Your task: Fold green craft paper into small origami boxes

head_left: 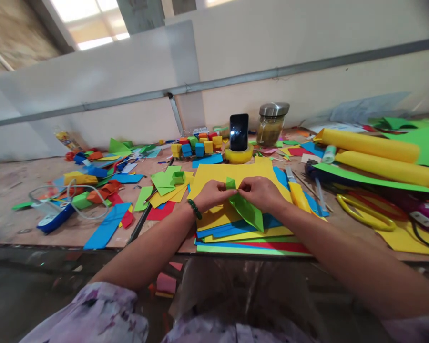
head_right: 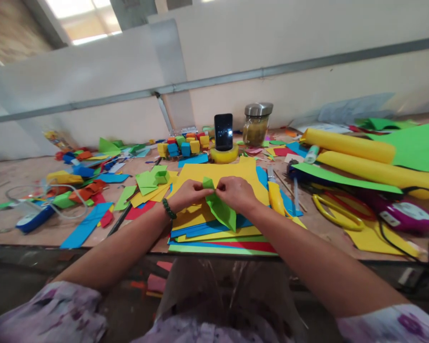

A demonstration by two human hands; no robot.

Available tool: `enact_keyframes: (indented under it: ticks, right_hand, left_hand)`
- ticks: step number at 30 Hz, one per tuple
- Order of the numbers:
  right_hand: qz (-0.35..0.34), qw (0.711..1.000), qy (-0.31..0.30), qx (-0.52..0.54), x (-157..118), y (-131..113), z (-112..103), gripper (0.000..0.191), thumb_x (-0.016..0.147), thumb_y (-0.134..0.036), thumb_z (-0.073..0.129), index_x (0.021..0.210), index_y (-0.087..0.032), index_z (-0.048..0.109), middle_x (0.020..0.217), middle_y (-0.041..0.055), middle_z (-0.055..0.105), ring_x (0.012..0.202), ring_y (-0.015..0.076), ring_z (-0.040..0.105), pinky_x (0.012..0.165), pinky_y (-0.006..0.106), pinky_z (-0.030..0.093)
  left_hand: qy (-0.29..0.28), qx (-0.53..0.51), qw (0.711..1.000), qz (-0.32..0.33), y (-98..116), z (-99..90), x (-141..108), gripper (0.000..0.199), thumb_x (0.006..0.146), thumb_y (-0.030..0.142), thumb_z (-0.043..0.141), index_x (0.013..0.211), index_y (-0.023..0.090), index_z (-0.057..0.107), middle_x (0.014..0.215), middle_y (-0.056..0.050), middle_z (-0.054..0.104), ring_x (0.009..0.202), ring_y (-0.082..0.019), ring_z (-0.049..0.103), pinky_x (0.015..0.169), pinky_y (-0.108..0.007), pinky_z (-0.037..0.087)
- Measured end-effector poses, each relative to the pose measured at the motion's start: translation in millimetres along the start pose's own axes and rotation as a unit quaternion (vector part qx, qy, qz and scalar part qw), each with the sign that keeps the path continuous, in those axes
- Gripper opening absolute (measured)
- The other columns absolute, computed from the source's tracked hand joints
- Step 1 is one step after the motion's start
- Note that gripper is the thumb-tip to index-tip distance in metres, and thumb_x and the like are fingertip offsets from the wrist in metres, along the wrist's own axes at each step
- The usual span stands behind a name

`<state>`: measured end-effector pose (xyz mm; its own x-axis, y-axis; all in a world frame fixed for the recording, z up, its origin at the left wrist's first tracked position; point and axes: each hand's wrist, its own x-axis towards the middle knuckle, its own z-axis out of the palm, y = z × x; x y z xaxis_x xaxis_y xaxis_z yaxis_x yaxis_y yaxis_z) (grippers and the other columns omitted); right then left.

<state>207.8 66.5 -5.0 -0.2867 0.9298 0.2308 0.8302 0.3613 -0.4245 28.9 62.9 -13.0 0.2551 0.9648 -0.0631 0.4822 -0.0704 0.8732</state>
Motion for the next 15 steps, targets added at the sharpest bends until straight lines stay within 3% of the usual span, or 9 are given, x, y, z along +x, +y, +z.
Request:
enact_keyframes:
  ticks: [2,5,9,12,15]
  right_hand:
    - [-0.018,1.000,-0.003,0.015,0,0,0,0.020,0.078,-0.032,0.058,0.077,-0.020,0.073,0.075,0.0036,0.073,0.067,0.0160,0.062,0.057,0.024,0.037]
    - [-0.042,0.995,-0.031,0.080,3,6,0,0.031,0.084,-0.037,0.052,0.071,-0.017,0.071,0.067,0.0036,0.070,0.061,0.0144,0.061,0.053,0.023,0.037]
    - [0.012,0.973,-0.054,0.225,10,16,-4,0.036,0.089,-0.039,0.045,0.079,-0.013,0.069,0.072,0.0061,0.070,0.051,0.0119,0.061,0.050,0.022,0.043]
    - [-0.002,0.959,-0.051,0.280,11,16,-9,0.032,0.088,-0.039,0.049,0.085,-0.014,0.067,0.081,0.0071,0.070,0.059,0.0138,0.066,0.056,0.023,0.049]
    - [-0.036,0.946,-0.056,0.318,6,6,-14,0.030,0.082,-0.038,0.059,0.098,-0.014,0.066,0.094,0.0082,0.071,0.079,0.0185,0.069,0.071,0.028,0.054]
  left_hand:
    - [0.020,0.034,0.999,0.029,-5,2.5,2,0.028,0.069,0.035,0.061,0.057,0.011,0.058,0.048,0.005,0.041,0.050,-0.007,0.037,0.046,-0.019,0.026]
    - [0.032,0.028,0.997,0.062,-11,4.4,6,0.016,0.069,0.022,0.055,0.063,0.010,0.064,0.054,0.004,0.051,0.056,-0.008,0.046,0.052,-0.019,0.034]
    - [0.037,-0.039,0.996,0.075,-11,1.0,7,0.018,0.068,0.012,0.054,0.076,0.009,0.070,0.068,-0.001,0.065,0.064,-0.011,0.057,0.063,-0.021,0.045]
    - [0.071,-0.065,0.990,0.106,-4,-4.0,4,0.019,0.071,0.012,0.058,0.082,0.010,0.072,0.079,-0.005,0.070,0.071,-0.014,0.062,0.068,-0.024,0.049]
    - [0.151,-0.023,0.965,0.214,3,-7.1,-4,0.016,0.076,0.017,0.061,0.084,0.014,0.074,0.085,-0.007,0.069,0.081,-0.017,0.063,0.075,-0.027,0.051]
